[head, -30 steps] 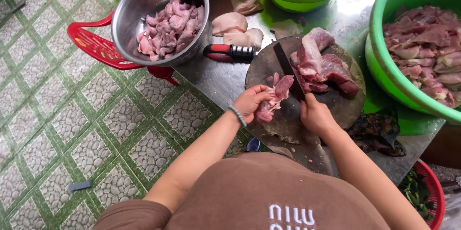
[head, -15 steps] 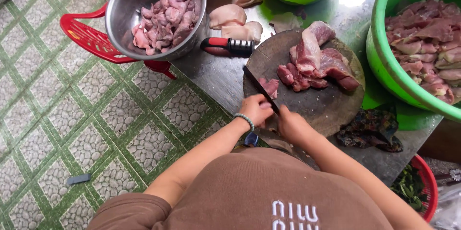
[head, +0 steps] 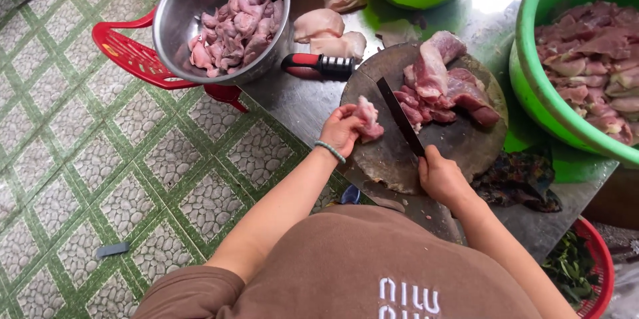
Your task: The person retrieves pieces of raw meat from a plastic bag and places them on a wooden cutting board. They then use a large knife to slice the meat into smaller pieces, occasionally moving the cut portions aside on the board.
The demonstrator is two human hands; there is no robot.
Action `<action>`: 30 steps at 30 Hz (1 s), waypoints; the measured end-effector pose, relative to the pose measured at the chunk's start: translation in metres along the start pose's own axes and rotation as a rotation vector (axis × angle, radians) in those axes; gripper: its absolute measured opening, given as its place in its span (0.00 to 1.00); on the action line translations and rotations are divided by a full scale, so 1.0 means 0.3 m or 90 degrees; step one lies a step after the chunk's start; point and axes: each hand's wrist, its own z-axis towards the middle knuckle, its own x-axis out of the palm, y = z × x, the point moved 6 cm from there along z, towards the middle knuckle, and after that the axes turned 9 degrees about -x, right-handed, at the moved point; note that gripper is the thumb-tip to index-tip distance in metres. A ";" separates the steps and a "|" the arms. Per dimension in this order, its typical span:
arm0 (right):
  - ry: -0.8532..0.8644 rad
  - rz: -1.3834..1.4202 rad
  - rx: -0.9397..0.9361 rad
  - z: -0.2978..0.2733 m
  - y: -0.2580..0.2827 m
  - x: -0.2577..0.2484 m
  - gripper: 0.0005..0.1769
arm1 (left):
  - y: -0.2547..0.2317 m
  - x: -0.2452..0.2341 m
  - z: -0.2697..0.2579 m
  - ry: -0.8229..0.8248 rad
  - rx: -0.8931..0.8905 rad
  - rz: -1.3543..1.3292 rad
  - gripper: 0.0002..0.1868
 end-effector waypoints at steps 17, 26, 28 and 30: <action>-0.051 0.008 -0.086 -0.149 0.184 -0.064 0.11 | -0.096 -0.099 -0.194 -0.504 0.308 0.656 0.17; 0.240 -0.085 -0.096 -0.068 0.231 0.066 0.11 | -0.075 -0.092 -0.209 -0.482 0.210 0.644 0.14; 0.189 -0.065 -0.137 0.031 0.239 0.154 0.11 | -0.057 -0.065 -0.221 -0.453 0.210 0.781 0.14; 0.160 -0.062 -0.160 0.117 0.278 0.185 0.10 | -0.050 -0.007 -0.238 -0.421 0.198 0.821 0.14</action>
